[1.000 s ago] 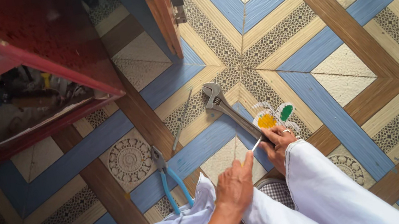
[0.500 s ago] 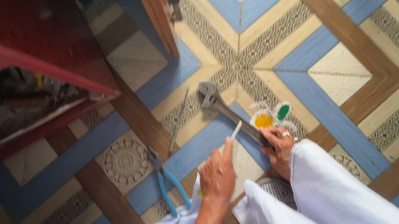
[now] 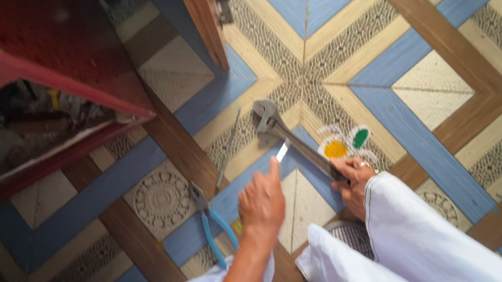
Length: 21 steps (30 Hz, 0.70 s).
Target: The person sits on a patterned floor and uses a screwdriver and pliers to manipulate a metal tool. They also use a pipe wrench to adjust a blue metal bar. The person handles various tools, including a hammer and pliers, while working on the floor.
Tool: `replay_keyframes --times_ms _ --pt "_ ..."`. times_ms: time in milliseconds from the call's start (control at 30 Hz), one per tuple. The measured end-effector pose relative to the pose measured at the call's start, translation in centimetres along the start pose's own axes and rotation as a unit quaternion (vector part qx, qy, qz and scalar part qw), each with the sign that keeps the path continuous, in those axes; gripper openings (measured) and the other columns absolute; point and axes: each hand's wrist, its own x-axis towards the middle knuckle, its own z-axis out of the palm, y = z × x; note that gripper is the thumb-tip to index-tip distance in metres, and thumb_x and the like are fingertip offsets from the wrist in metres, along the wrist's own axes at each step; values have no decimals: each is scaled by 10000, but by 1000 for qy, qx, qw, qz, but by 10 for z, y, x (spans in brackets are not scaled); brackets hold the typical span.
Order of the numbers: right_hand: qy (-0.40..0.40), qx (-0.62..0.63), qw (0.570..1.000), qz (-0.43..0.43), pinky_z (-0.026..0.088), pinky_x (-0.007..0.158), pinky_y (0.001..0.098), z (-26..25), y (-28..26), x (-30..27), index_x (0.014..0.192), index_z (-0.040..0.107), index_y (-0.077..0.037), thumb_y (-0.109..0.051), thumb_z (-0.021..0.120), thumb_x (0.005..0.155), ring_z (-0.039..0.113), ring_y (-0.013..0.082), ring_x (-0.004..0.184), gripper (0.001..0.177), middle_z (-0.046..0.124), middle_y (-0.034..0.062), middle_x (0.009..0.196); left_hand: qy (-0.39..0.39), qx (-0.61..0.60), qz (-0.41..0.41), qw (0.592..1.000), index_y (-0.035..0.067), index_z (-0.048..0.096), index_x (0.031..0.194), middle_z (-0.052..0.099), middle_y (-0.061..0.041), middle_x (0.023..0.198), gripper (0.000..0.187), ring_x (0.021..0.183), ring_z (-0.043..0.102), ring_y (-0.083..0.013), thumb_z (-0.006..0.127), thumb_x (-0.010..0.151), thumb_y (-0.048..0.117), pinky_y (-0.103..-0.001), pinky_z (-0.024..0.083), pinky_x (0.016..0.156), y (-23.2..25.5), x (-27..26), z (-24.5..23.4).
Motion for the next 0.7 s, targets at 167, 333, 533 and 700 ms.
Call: replay_keyframes --times_ms 167,333,533,700 --pt "52 -312 946 -76 521 895 335 17 -49 1 1238 706 -63 105 773 686 651 291 1057 581 660 154 1147 2 37 43 998 150 531 1431 662 -253 928 500 793 689 -448 480 934 123 -578 545 732 18 -10 12" --pt "28 -348 937 -17 532 885 355 13 -51 -14 1262 698 -101 29 756 749 661 299 1055 532 661 140 1173 22 -4 -10 1000 132 532 1440 667 -233 960 418 827 691 -430 437 1033 151 -553 548 735 -13 13 16" --pt "-7 -395 918 -24 506 915 381 5 -49 8 1267 684 -99 -25 811 727 632 332 1081 560 642 150 1185 31 -20 37 999 170 504 1477 661 -226 896 501 741 690 -412 438 985 100 -566 542 667 -4 -3 20" --pt "18 -393 918 -55 555 905 330 9 -37 -1 1279 717 -149 13 742 730 679 271 1093 573 676 109 1198 101 -19 65 993 137 555 1427 668 -243 849 451 726 689 -424 492 983 174 -553 542 615 -10 3 33"
